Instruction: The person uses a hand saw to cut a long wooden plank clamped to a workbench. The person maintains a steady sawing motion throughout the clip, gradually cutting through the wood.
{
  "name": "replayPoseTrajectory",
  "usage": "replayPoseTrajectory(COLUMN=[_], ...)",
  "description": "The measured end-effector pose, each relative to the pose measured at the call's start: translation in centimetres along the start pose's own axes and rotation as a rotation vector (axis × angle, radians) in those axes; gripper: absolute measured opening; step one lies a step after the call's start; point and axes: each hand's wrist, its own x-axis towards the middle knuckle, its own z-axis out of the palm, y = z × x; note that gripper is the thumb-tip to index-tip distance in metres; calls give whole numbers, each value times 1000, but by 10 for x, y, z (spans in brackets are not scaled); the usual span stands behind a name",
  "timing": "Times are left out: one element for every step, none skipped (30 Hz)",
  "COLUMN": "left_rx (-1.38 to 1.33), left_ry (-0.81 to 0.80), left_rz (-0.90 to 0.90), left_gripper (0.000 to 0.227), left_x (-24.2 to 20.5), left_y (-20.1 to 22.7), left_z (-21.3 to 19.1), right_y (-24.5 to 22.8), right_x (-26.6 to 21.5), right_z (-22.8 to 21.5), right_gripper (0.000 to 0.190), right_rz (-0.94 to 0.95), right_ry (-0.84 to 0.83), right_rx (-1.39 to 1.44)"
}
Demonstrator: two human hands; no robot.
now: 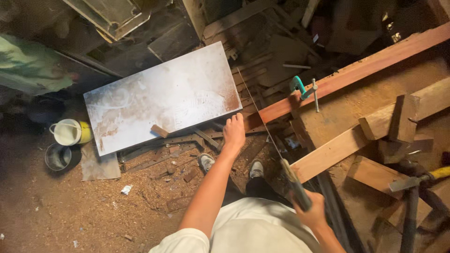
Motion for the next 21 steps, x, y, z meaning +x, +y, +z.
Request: replayPoseTrajectory(left_rx=[-3,-6,3,9,13,17,11,6,-3,-14,-15,-17,-15,-13,-12,-12,-11,-10,-7,-5,-3], left_ry=[-5,-11,-3,-7,-21,-35,-33,-31,-40,-34,-17,-1,9,19,13,9,24,39,44,48,40], left_rz=[-2,-3,-11,-11,-6,-2,-1,0,-2,4,12,20,26,31,27,8,2,-4,-1,1,2], left_gripper=[21,21,21,19,18,17,18,20,21,22,24,25,26,26,26,25,23,22,25,28,31], left_x=[-2,-5,-2,0,-2,-2,-1,1,-5,-10,-7,-4,1,5,-4,-12,-7,-4,-2,1,-4], left_y=[3,6,1,-2,-4,-7,-5,-4,-2,0,-2,-4,-3,-3,-2,-1,0,1,1,1,1], left_z=[4,6,5,4,1,-1,-1,0,0,0,0,-1,-2,-2,-1,1,3,4,3,2,3], right_y=[-9,-19,-31,-42,-53,-61,-65,-67,-68,-68,-66,-64,-64,-63,-62,-61,-61,-63,-68,-72,-75], right_x=[7,19,41,59,68,74,80,80,68,53,44,24,7,4,-9,-18,-10,2,14,34,49], right_z=[8,18,34,45,50,54,52,47,37,26,20,9,-1,-4,-10,-14,-12,-8,-3,4,11], right_gripper=[7,11,16,16,18,18,18,18,19,19,20,16,14,15,18,20,19,19,21,21,28], right_rz=[-60,-199,-353,-155,53,40,28,16,-8,-32,-65,-36,-9,64,150,236,131,26,-84,-25,47], right_ry=[8,72,131,67,5,2,4,7,24,41,61,33,12,8,-9,-26,10,44,73,49,22], right_rx=[-20,-56,-80,-50,-22,-9,-1,7,-7,-22,-27,4,30,0,-34,-67,-14,37,86,-19,-126])
